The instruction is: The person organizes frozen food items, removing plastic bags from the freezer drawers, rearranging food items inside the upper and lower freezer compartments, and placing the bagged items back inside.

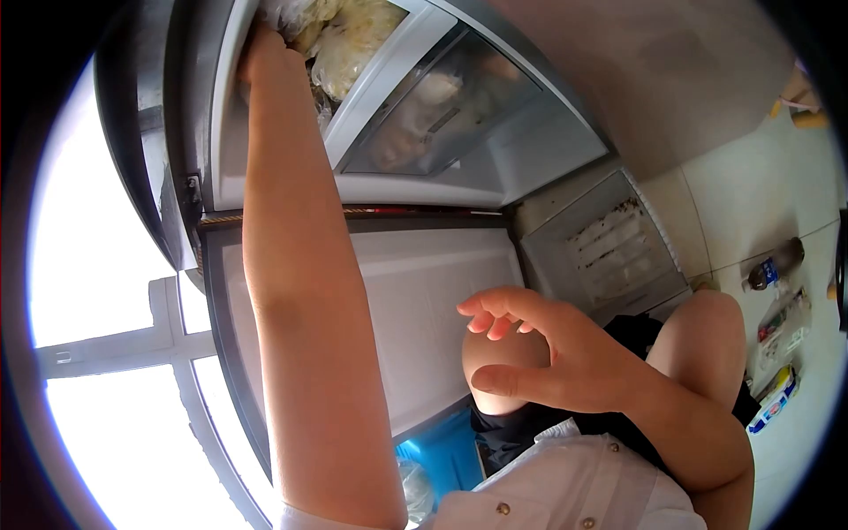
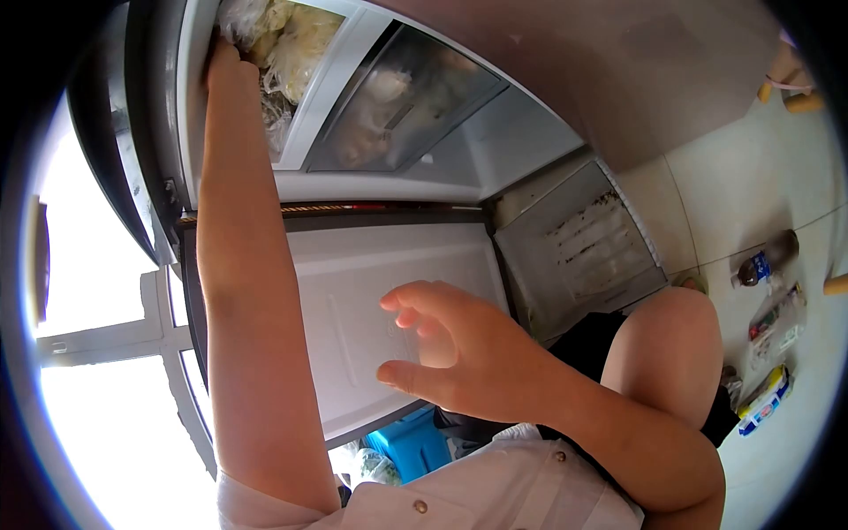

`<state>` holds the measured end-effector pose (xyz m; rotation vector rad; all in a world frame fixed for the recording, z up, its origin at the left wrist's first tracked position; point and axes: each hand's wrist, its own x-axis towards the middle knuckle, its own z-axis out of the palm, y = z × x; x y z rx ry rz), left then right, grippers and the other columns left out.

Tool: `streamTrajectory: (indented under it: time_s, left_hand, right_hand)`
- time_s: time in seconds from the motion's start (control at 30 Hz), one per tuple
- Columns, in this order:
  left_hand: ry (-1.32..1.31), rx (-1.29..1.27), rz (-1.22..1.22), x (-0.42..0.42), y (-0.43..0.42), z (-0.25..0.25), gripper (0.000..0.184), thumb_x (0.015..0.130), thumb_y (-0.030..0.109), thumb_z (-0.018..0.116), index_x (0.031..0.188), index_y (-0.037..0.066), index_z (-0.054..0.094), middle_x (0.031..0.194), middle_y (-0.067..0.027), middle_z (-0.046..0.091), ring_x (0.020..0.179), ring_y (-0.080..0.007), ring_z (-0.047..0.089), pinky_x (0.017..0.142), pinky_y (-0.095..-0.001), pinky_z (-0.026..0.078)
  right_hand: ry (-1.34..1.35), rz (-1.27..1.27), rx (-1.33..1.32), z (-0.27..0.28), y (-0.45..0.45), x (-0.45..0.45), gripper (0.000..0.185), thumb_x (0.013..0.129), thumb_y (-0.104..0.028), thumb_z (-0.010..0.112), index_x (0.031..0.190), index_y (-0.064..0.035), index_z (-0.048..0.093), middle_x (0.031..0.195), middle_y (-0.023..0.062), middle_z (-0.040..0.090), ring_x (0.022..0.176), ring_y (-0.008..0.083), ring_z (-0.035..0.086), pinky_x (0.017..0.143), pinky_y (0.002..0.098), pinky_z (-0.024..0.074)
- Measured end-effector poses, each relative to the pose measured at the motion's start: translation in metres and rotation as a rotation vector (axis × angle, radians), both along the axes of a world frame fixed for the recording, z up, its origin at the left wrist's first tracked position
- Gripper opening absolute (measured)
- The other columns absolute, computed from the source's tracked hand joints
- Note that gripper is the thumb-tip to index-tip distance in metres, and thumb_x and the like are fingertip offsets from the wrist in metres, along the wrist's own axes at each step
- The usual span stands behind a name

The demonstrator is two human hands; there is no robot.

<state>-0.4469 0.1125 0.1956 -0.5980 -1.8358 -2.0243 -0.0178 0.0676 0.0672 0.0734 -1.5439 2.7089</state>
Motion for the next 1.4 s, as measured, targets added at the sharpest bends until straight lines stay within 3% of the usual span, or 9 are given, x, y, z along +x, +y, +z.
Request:
streamTrajectory:
  time_s: [0.13,0.27,0.37,0.5,0.7,0.77,0.9,1.17,1.4]
  left_hand:
    - [0.003,-0.291,0.054,0.038,0.002,-0.001,0.059,0.09,0.026,0.058,0.138,-0.002,0.038,0.142,-0.0157,0.038,0.121,-0.0311,0.048,0.099,-0.0367,0.043]
    - [0.576,-0.499,0.319,0.056,-0.011,-0.029,0.06,0.093,0.036,0.047,0.138,-0.003,0.036,0.142,-0.0168,0.038,0.128,-0.0337,0.038,0.108,-0.0404,0.029]
    - [0.336,-0.848,0.181,0.05,-0.017,-0.011,0.064,0.096,0.038,0.034,0.143,-0.004,0.024,0.147,-0.0262,0.028,0.131,-0.0404,0.035,0.109,-0.0401,0.029]
    - [0.134,-0.834,0.175,0.019,-0.012,0.0,0.068,0.092,0.048,0.043,0.136,-0.003,0.041,0.14,-0.0214,0.042,0.126,-0.0354,0.041,0.106,-0.0355,0.03]
    - [0.552,-0.83,0.114,0.063,-0.044,-0.008,0.07,0.092,0.051,0.049,0.138,-0.001,0.04,0.143,-0.0214,0.039,0.132,-0.0357,0.036,0.108,-0.0387,0.028]
    - [0.787,-0.688,0.081,0.109,-0.058,-0.051,0.064,0.094,0.044,0.047,0.138,-0.002,0.037,0.146,-0.0312,0.026,0.136,-0.0452,0.026,0.11,-0.0527,0.02]
    - [0.699,-0.97,-0.008,0.187,-0.08,-0.111,0.065,0.091,0.042,0.056,0.138,0.001,0.039,0.149,-0.0252,0.025,0.138,-0.041,0.024,0.109,-0.0638,0.008]
    - [0.856,-0.755,0.165,0.075,-0.065,-0.038,0.044,0.091,0.02,0.056,0.13,0.001,0.048,0.136,-0.023,0.046,0.125,-0.0369,0.044,0.104,-0.0445,0.032]
    - [0.361,-1.259,0.301,0.038,-0.041,0.005,0.059,0.097,0.047,0.028,0.142,0.01,0.038,0.143,-0.022,0.04,0.132,-0.0392,0.036,0.11,-0.0438,0.027]
  right_hand:
    - [0.004,-0.021,-0.044,0.001,0.001,0.001,0.055,0.08,-0.026,0.072,0.124,-0.001,0.051,0.115,0.0138,0.056,0.108,0.0232,0.053,0.095,0.0362,0.0406]
    - [-0.029,-0.016,-0.11,-0.002,-0.001,0.002,0.056,0.079,-0.026,0.073,0.126,-0.0046,0.052,0.111,0.0091,0.06,0.104,0.0179,0.054,0.094,0.0335,0.037]
    - [-0.031,0.011,-0.104,0.001,-0.001,0.003,0.056,0.079,-0.026,0.073,0.126,-0.0049,0.052,0.111,0.0091,0.06,0.105,0.0176,0.053,0.094,0.033,0.0368]
    - [0.004,-0.002,-0.081,-0.002,0.002,-0.001,0.057,0.08,-0.03,0.072,0.124,-0.0005,0.051,0.115,0.013,0.056,0.111,0.0243,0.051,0.097,0.0372,0.0411]
    - [-0.012,-0.028,-0.019,-0.004,0.0,-0.007,0.057,0.081,-0.031,0.071,0.127,-0.0035,0.052,0.11,0.006,0.058,0.102,0.0154,0.052,0.092,0.0299,0.0369]
    - [-0.039,-0.042,-0.021,-0.002,0.002,-0.006,0.054,0.083,-0.032,0.07,0.125,-0.0034,0.052,0.11,0.0048,0.058,0.101,0.014,0.052,0.09,0.0283,0.0371]
    - [-0.12,-0.048,0.076,-0.002,-0.001,-0.003,0.05,0.083,-0.031,0.07,0.123,-0.004,0.054,0.108,0.0037,0.058,0.099,0.0128,0.051,0.089,0.0283,0.0374]
    - [-0.175,-0.084,0.254,-0.004,-0.011,-0.015,0.049,0.084,-0.029,0.069,0.124,-0.006,0.054,0.11,0.005,0.061,0.099,0.0136,0.054,0.088,0.0308,0.0385]
    - [-0.221,-0.067,0.233,-0.011,-0.014,-0.024,0.043,0.085,-0.021,0.067,0.124,-0.0051,0.055,0.11,0.0062,0.061,0.1,0.0142,0.055,0.089,0.0308,0.0397]
